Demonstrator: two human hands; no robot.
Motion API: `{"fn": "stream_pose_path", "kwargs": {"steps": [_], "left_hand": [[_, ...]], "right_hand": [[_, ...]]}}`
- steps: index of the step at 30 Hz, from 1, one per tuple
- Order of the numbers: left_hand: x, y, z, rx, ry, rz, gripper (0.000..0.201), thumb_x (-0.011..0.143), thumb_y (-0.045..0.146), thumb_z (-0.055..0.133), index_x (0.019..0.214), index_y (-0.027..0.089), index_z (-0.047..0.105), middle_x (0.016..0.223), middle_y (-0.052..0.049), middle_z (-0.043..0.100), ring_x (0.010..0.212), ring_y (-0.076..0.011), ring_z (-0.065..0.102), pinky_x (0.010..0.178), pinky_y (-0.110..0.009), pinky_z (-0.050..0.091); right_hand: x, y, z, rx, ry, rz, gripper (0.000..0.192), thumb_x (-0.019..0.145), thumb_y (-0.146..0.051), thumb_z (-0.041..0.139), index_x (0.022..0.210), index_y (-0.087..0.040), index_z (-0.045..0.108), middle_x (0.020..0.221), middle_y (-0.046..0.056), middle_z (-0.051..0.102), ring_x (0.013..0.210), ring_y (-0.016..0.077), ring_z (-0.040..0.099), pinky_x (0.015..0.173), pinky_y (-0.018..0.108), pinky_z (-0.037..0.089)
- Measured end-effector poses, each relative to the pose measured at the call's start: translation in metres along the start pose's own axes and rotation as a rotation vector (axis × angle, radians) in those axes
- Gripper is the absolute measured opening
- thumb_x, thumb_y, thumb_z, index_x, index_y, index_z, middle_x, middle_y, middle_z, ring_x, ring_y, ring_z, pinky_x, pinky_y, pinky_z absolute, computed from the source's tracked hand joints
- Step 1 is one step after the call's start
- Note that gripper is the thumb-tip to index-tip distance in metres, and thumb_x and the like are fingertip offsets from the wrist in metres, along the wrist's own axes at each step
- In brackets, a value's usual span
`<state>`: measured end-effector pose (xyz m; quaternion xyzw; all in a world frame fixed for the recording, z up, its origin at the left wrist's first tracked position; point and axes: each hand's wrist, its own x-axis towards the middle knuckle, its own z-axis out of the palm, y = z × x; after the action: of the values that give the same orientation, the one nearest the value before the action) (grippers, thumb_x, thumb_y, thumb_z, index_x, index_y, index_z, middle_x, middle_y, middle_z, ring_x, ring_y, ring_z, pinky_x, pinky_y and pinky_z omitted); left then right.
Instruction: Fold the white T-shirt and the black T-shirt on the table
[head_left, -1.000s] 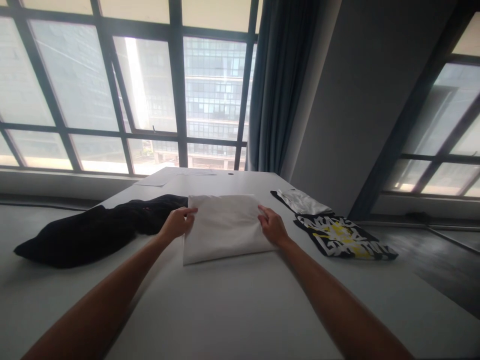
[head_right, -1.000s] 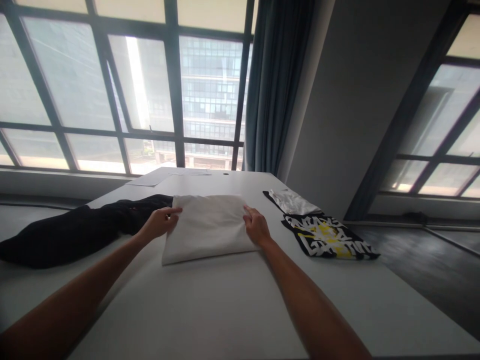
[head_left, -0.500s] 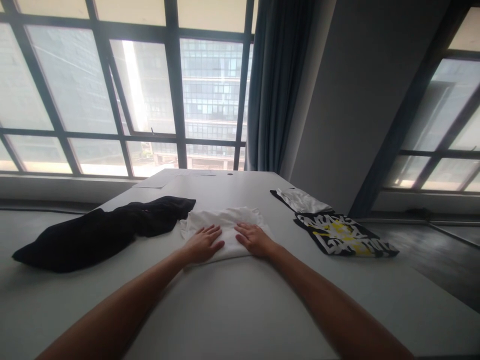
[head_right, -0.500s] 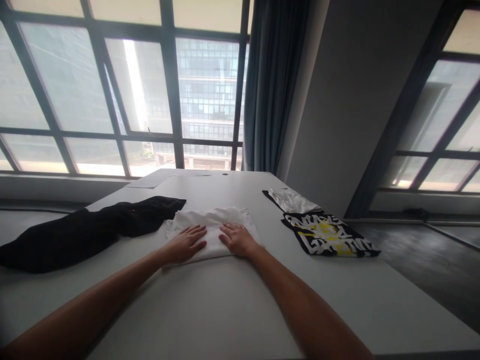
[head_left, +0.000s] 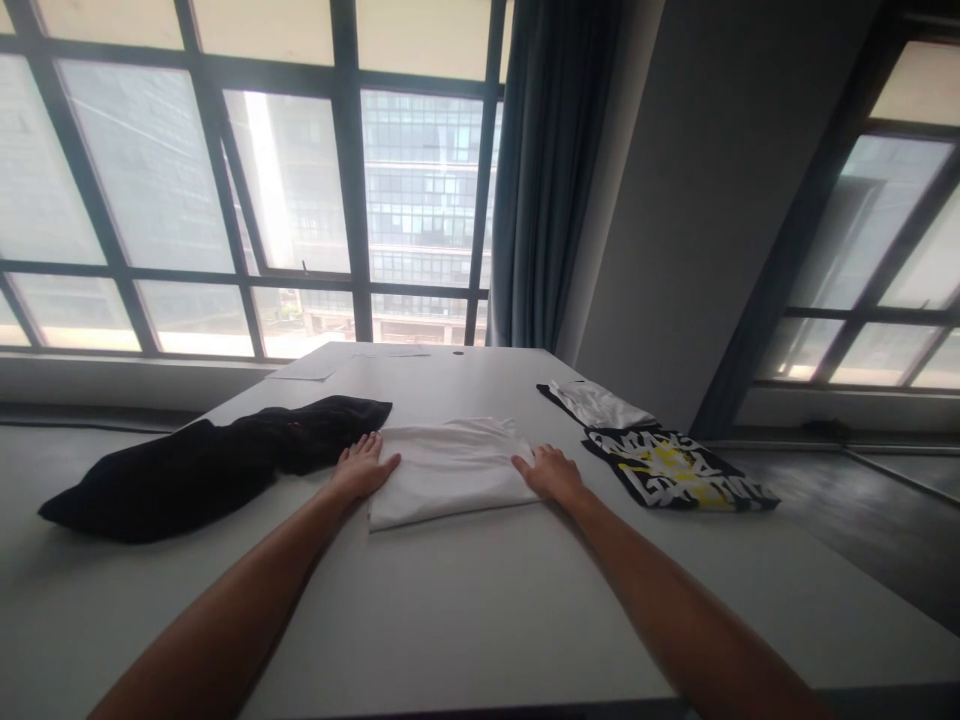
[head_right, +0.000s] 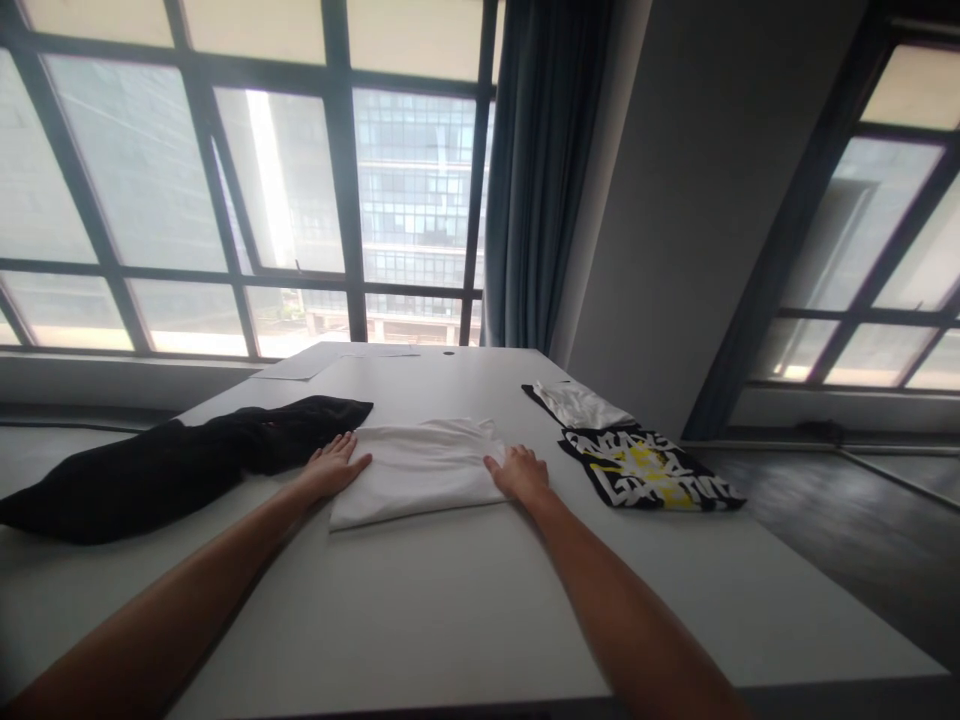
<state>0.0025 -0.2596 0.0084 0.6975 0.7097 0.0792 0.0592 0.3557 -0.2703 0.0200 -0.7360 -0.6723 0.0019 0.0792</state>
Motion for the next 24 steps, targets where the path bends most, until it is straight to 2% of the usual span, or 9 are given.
{"fn": "stream_pose_path", "kwargs": {"steps": [2, 5, 8, 11, 13, 16, 19, 22, 24], "left_hand": [[0.001, -0.004, 0.001, -0.045, 0.060, -0.043, 0.073, 0.095, 0.054, 0.027, 0.155, 0.012, 0.029, 0.164, -0.012, 0.013, 0.151, -0.0269, 0.014, 0.119, -0.048, 0.019], [0.005, -0.012, 0.003, -0.140, 0.151, -0.065, 0.068, 0.097, 0.047, 0.025, 0.153, 0.008, 0.031, 0.162, -0.015, 0.021, 0.149, -0.0258, 0.021, 0.118, -0.043, 0.023], [0.010, -0.019, 0.007, -0.195, 0.187, -0.016, 0.065, 0.099, 0.045, 0.023, 0.150, 0.007, 0.036, 0.158, -0.016, 0.033, 0.146, -0.0247, 0.030, 0.117, -0.040, 0.027], [0.011, -0.021, 0.011, -0.142, 0.187, 0.023, 0.063, 0.098, 0.048, 0.026, 0.147, 0.014, 0.044, 0.156, -0.012, 0.038, 0.144, -0.0252, 0.034, 0.116, -0.041, 0.028], [0.010, -0.019, 0.012, -0.082, 0.169, 0.038, 0.063, 0.096, 0.051, 0.031, 0.147, 0.017, 0.045, 0.157, -0.011, 0.037, 0.144, -0.0265, 0.034, 0.117, -0.045, 0.026], [0.007, -0.016, 0.011, -0.044, 0.149, 0.034, 0.065, 0.094, 0.053, 0.035, 0.148, 0.017, 0.043, 0.158, -0.012, 0.034, 0.145, -0.0275, 0.032, 0.117, -0.048, 0.024], [0.003, -0.013, 0.008, -0.045, 0.127, 0.027, 0.065, 0.094, 0.051, 0.035, 0.149, 0.016, 0.041, 0.159, -0.012, 0.033, 0.146, -0.0266, 0.031, 0.117, -0.048, 0.024], [0.000, -0.011, 0.004, -0.049, 0.114, 0.031, 0.067, 0.093, 0.052, 0.036, 0.150, 0.017, 0.040, 0.159, -0.011, 0.033, 0.145, -0.0270, 0.032, 0.117, -0.049, 0.024], [-0.002, -0.010, 0.002, -0.057, 0.109, 0.040, 0.066, 0.093, 0.054, 0.037, 0.149, 0.020, 0.041, 0.159, -0.010, 0.034, 0.145, -0.0285, 0.033, 0.117, -0.052, 0.024]], "right_hand": [[-0.003, 0.003, -0.006, 0.003, 0.019, 0.015, 0.057, 0.092, -0.058, 0.048, 0.117, -0.010, 0.067, 0.128, 0.021, 0.059, 0.119, 0.0318, 0.054, 0.096, 0.039, 0.042], [-0.004, 0.008, -0.015, 0.140, -0.041, 0.051, 0.045, 0.085, -0.054, 0.062, 0.102, -0.013, 0.070, 0.109, 0.016, 0.068, 0.104, 0.0282, 0.063, 0.083, 0.031, 0.046], [-0.004, 0.014, -0.022, 0.378, -0.100, 0.083, 0.039, 0.080, -0.045, 0.072, 0.100, -0.011, 0.067, 0.092, 0.011, 0.070, 0.082, 0.0208, 0.066, 0.067, 0.025, 0.047], [-0.007, 0.020, -0.027, 0.604, -0.292, 0.129, 0.038, 0.080, -0.044, 0.073, 0.095, -0.010, 0.064, 0.070, 0.005, 0.064, 0.052, 0.0118, 0.055, 0.046, 0.020, 0.040], [-0.011, 0.022, -0.027, 0.726, -0.445, 0.135, 0.034, 0.080, -0.041, 0.073, 0.087, -0.010, 0.062, 0.059, 0.001, 0.058, 0.042, 0.0086, 0.047, 0.040, 0.019, 0.037], [-0.015, 0.018, -0.024, 0.948, -0.484, 0.084, 0.029, 0.075, -0.030, 0.075, 0.089, -0.011, 0.060, 0.066, 0.003, 0.063, 0.049, 0.0119, 0.057, 0.044, 0.021, 0.048], [-0.013, 0.012, -0.019, 1.095, -0.323, 0.044, 0.033, 0.068, -0.021, 0.076, 0.096, -0.012, 0.059, 0.087, 0.007, 0.069, 0.066, 0.0175, 0.065, 0.050, 0.024, 0.055], [-0.007, 0.014, -0.020, 1.050, -0.186, 0.093, 0.032, 0.064, -0.014, 0.075, 0.093, -0.013, 0.060, 0.087, 0.007, 0.069, 0.069, 0.0184, 0.065, 0.049, 0.023, 0.055], [-0.006, 0.023, -0.025, 1.049, -0.302, 0.082, 0.034, 0.062, -0.012, 0.077, 0.091, -0.013, 0.061, 0.082, 0.005, 0.068, 0.066, 0.0178, 0.065, 0.050, 0.023, 0.054]]}}
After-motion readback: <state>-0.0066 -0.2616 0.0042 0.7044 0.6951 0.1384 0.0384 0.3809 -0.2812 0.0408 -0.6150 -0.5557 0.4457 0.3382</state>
